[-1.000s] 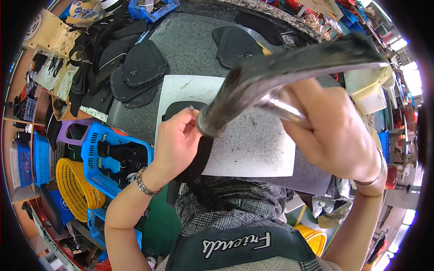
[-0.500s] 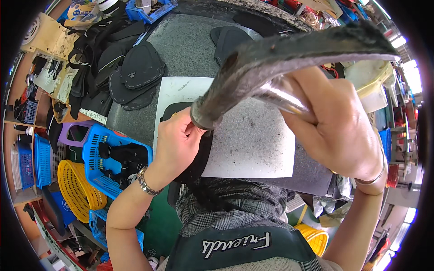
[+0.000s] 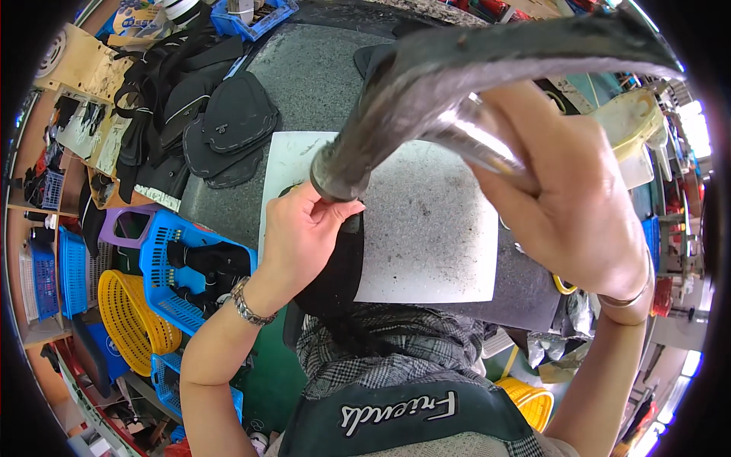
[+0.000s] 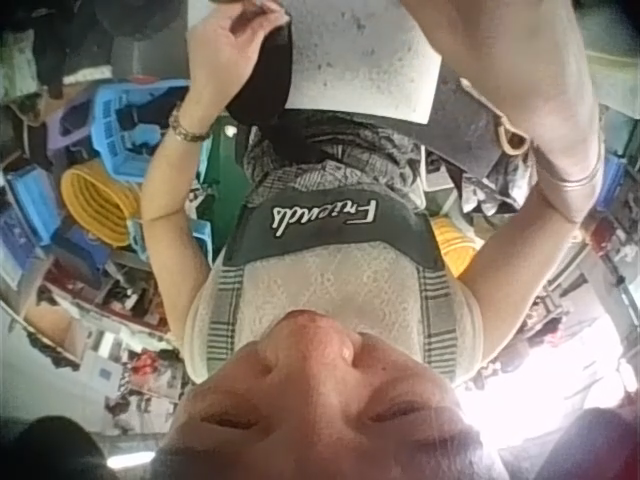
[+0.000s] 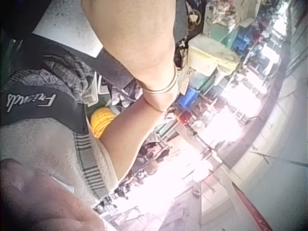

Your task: Hammering small pegs or nails into shoe sole components at an industrial workbench.

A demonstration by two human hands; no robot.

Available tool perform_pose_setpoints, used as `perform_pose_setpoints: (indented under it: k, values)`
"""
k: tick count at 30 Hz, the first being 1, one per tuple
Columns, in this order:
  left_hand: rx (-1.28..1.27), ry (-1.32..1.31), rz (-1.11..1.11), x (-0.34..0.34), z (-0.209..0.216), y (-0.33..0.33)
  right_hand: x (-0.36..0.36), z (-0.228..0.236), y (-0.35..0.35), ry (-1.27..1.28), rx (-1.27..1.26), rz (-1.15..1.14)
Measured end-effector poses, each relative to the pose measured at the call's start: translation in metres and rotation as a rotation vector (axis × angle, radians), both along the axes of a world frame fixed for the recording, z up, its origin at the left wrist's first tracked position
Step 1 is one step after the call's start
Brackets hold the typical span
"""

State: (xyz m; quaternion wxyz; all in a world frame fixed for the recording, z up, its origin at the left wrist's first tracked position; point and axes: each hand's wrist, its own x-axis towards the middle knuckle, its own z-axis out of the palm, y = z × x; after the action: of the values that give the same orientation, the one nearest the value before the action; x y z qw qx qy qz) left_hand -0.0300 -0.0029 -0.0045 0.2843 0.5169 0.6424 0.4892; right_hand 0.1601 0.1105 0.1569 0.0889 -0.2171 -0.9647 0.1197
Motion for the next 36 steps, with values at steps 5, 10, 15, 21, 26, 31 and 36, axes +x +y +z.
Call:
perform_pose_setpoints:
  k: [5, 10, 15, 21, 26, 31, 36]
  values:
    - [-0.013, -0.242, -0.028, 0.004, 0.004, 0.005, -0.025, 0.021, -0.026, 0.232, -0.192, -0.386]
    - [0.061, 0.173, -0.024, 0.01, 0.007, -0.002, -0.002, -0.01, 0.002, -0.017, 0.154, 0.063]
    - [0.109, -0.005, 0.01, 0.003, -0.003, 0.012, 0.006, -0.018, 0.004, -0.209, -0.058, 0.104]
    - [0.019, -0.062, 0.039, 0.009, 0.007, 0.006, -0.004, -0.002, 0.008, 0.187, -0.021, 0.001]
    - [0.131, 0.519, -0.033, 0.012, 0.009, 0.008, -0.001, -0.009, 0.008, -0.231, -0.053, 0.047]
    - [-0.041, -0.243, 0.04, 0.002, -0.002, 0.011, 0.002, -0.004, 0.01, -0.057, -0.091, 0.04]
    - [-0.022, -0.251, 0.042, 0.006, 0.001, 0.013, 0.002, 0.001, 0.013, 0.202, 0.062, 0.066]
